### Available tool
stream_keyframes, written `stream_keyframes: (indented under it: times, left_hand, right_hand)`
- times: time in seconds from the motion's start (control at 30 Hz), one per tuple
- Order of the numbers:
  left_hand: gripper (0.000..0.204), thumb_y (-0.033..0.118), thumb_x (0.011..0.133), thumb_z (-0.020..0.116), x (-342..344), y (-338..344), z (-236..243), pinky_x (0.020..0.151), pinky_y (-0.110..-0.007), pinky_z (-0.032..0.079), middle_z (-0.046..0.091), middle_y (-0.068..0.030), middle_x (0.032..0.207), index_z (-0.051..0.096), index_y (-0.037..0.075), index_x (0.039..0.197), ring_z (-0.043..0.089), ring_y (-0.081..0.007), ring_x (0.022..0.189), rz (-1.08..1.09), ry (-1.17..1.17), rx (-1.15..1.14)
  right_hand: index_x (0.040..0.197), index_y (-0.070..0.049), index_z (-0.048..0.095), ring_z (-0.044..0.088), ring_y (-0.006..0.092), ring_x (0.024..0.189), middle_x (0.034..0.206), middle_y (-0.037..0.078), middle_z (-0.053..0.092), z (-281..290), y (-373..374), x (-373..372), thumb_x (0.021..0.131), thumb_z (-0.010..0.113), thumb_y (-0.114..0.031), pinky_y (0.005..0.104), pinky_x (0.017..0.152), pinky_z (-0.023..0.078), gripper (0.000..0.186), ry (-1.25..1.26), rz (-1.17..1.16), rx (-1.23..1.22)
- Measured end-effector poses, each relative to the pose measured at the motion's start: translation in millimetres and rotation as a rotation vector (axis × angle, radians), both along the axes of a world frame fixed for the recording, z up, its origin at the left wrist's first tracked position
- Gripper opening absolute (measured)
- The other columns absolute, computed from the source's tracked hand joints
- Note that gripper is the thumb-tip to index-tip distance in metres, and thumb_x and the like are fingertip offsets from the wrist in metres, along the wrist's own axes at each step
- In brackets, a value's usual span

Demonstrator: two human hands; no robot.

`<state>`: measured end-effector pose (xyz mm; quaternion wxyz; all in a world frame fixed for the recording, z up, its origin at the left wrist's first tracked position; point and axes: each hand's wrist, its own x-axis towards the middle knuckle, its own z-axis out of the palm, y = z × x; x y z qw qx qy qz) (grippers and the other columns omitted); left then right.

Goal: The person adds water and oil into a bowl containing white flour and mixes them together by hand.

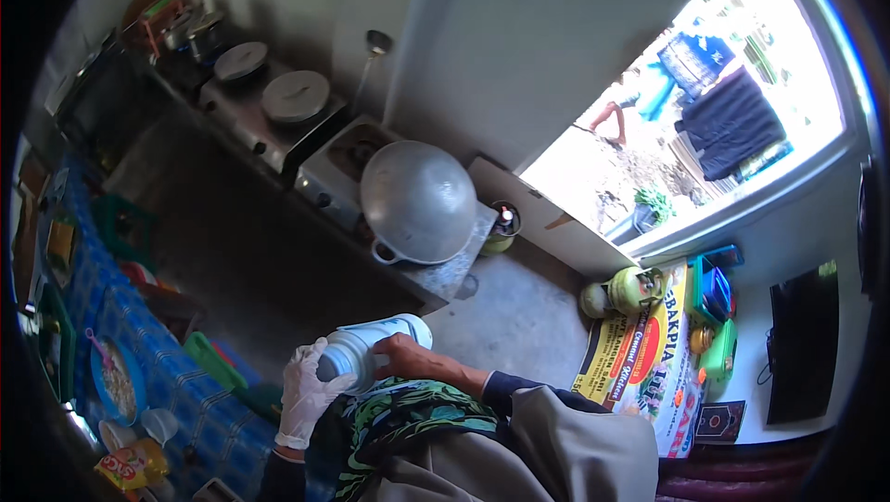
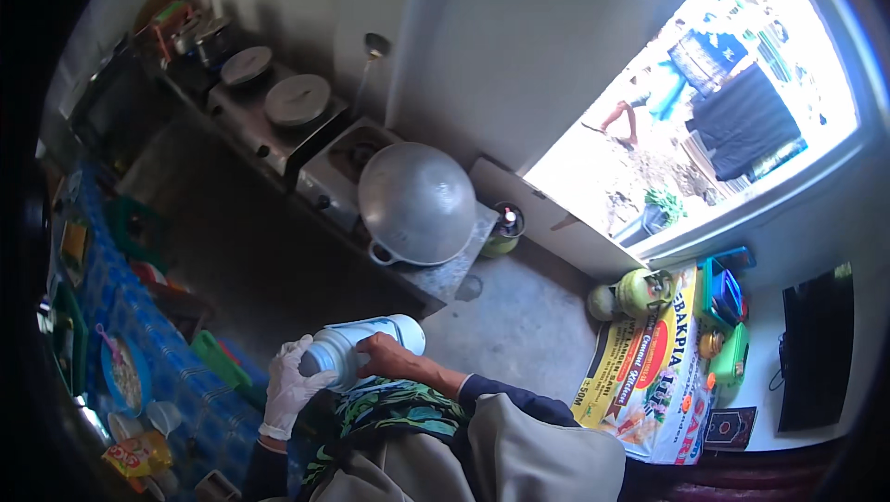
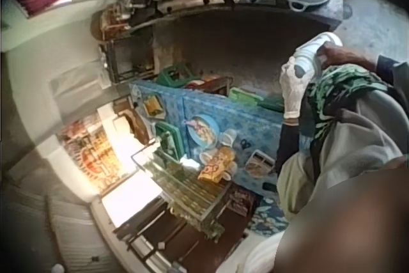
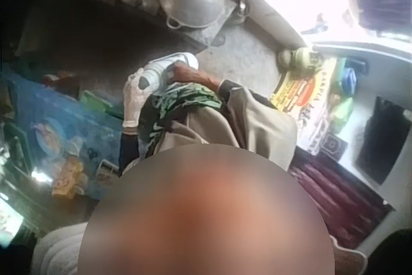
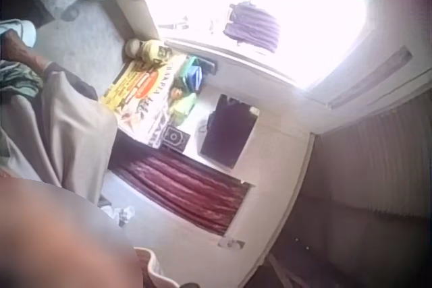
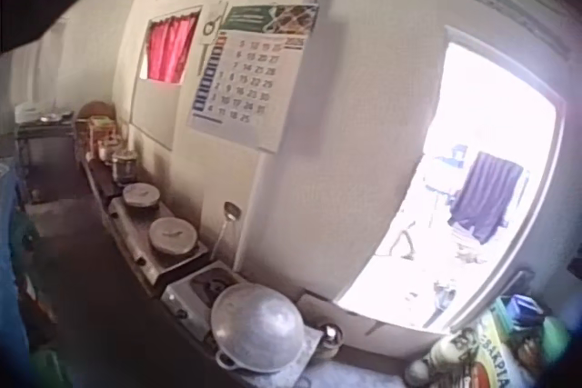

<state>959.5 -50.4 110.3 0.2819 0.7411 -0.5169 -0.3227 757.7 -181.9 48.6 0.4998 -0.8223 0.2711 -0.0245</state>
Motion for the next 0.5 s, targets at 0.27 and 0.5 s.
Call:
stream_keyframes:
  times: [0.27,0.5]
  left_hand:
    - [0.089,0.029,0.068,0.084,-139.7,-16.2,-11.6,0.104,-0.047,0.041,0.048,-0.0244,0.133,0.043,-0.004,0.14,0.047,-0.041,0.122,-0.127,-0.201,-0.027]
    - [0.095,0.024,0.078,0.08,-160.9,-54.0,19.1,0.117,-0.042,0.029,0.032,-0.0237,0.156,0.027,0.0,0.153,0.029,-0.0333,0.146,-0.127,-0.042,-0.289]
  right_hand:
    - [0.103,0.003,0.071,0.068,0.0382,0.096,0.1,0.025,0.07,-10.3,-25.2,-128.2,0.065,0.079,-0.023,0.0417,0.086,0.053,0.047,0.259,0.012,0.006]
    - [0.082,-0.009,0.073,0.061,0.0319,0.081,0.083,0.015,0.068,-78.5,-49.1,-285.1,0.065,0.07,-0.026,0.0459,0.072,0.049,0.024,0.33,-0.077,-0.563]
